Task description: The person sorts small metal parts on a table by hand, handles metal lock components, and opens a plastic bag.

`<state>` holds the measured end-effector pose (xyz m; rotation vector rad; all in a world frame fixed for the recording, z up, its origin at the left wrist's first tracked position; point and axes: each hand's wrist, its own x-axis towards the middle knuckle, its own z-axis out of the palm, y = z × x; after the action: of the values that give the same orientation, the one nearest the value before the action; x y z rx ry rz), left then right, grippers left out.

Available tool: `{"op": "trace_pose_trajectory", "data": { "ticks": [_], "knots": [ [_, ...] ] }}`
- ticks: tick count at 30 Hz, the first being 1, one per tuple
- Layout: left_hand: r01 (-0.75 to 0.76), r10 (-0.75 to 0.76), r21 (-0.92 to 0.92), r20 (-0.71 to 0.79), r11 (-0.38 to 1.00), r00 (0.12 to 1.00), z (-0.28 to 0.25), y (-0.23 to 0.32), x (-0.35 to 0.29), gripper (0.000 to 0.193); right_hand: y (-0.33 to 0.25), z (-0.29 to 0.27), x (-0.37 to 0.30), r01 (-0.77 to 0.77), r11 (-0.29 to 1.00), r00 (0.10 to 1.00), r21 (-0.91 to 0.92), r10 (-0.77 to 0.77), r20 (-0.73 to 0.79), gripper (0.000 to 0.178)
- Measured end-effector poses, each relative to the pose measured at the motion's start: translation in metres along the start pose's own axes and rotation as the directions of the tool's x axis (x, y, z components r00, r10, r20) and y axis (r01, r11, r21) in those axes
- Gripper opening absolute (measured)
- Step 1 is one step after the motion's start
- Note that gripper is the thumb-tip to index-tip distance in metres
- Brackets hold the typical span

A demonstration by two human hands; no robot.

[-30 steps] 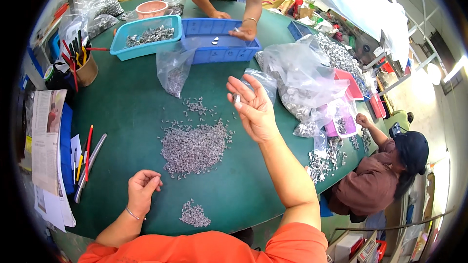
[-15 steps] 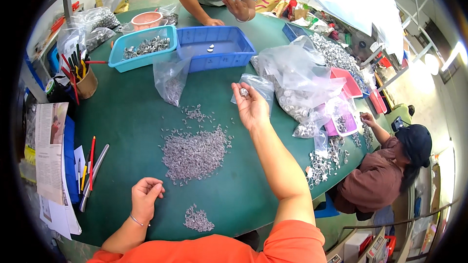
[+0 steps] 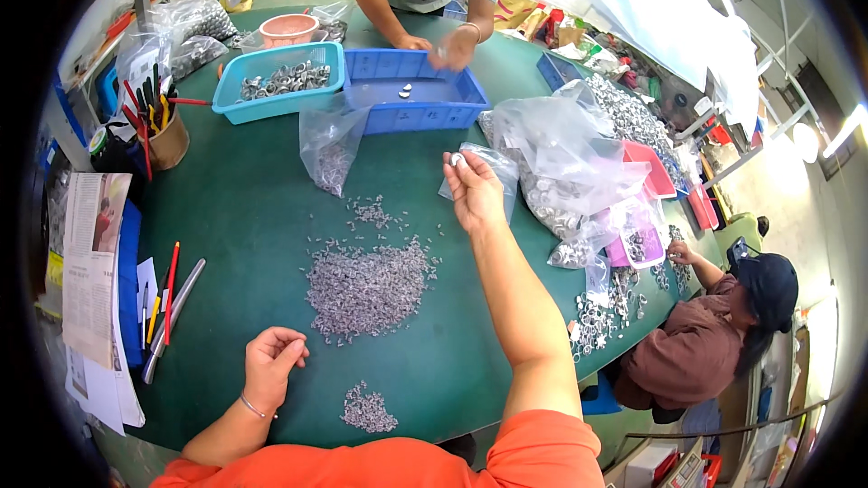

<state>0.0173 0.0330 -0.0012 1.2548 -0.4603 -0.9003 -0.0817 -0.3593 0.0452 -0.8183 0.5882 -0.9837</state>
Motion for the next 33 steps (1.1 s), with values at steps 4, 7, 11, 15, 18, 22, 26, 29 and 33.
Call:
{"op": "trace_pose_trajectory", "data": {
  "ticks": [4,7,11,15,18,22,26,29,33],
  "knots": [
    [0.005,-0.005,-0.002,-0.003,1.0,1.0,0.0,0.001,-0.001,0.009,0.003,0.001,0.0,-0.02,0.997,0.994,0.071,0.012,0.112,0.022],
    [0.01,-0.01,-0.012,0.005,1.0,1.0,0.0,-0.001,-0.001,0.009,0.002,-0.002,0.003,-0.041,0.989,0.983,0.145,0.014,0.183,0.021],
    [0.007,-0.007,-0.019,0.005,1.0,1.0,0.002,0.0,0.0,0.009,0.006,-0.007,0.01,-0.038,0.99,0.987,0.139,0.015,0.161,0.019],
    [0.02,-0.02,-0.01,-0.009,1.0,1.0,0.002,0.002,-0.001,0.009,0.003,0.002,0.007,-0.062,0.992,0.994,0.113,0.05,0.102,0.015],
    [0.026,-0.026,-0.005,-0.007,1.0,1.0,0.002,0.003,-0.002,0.009,0.001,0.007,0.01,-0.076,0.989,0.988,0.126,0.058,0.142,0.014],
    [0.03,-0.03,0.007,-0.008,1.0,1.0,0.002,0.003,-0.001,0.009,0.003,0.03,0.021,0.074,0.95,0.997,-0.305,-0.066,0.035,0.016],
    [0.028,-0.028,-0.003,-0.01,1.0,1.0,0.005,0.003,-0.001,0.008,0.011,0.034,0.041,0.394,0.196,0.853,-0.898,-0.441,0.278,0.035],
    [0.053,-0.054,-0.015,-0.029,0.998,0.998,0.004,0.003,-0.001,0.008,0.008,0.042,0.043,0.281,0.143,0.91,-0.949,-0.352,0.217,0.041],
    [0.039,-0.039,-0.026,-0.025,0.999,0.999,0.004,0.004,-0.002,0.007,0.008,0.036,0.036,0.333,0.067,0.84,-0.941,-0.474,0.264,0.04]
  ]
}}
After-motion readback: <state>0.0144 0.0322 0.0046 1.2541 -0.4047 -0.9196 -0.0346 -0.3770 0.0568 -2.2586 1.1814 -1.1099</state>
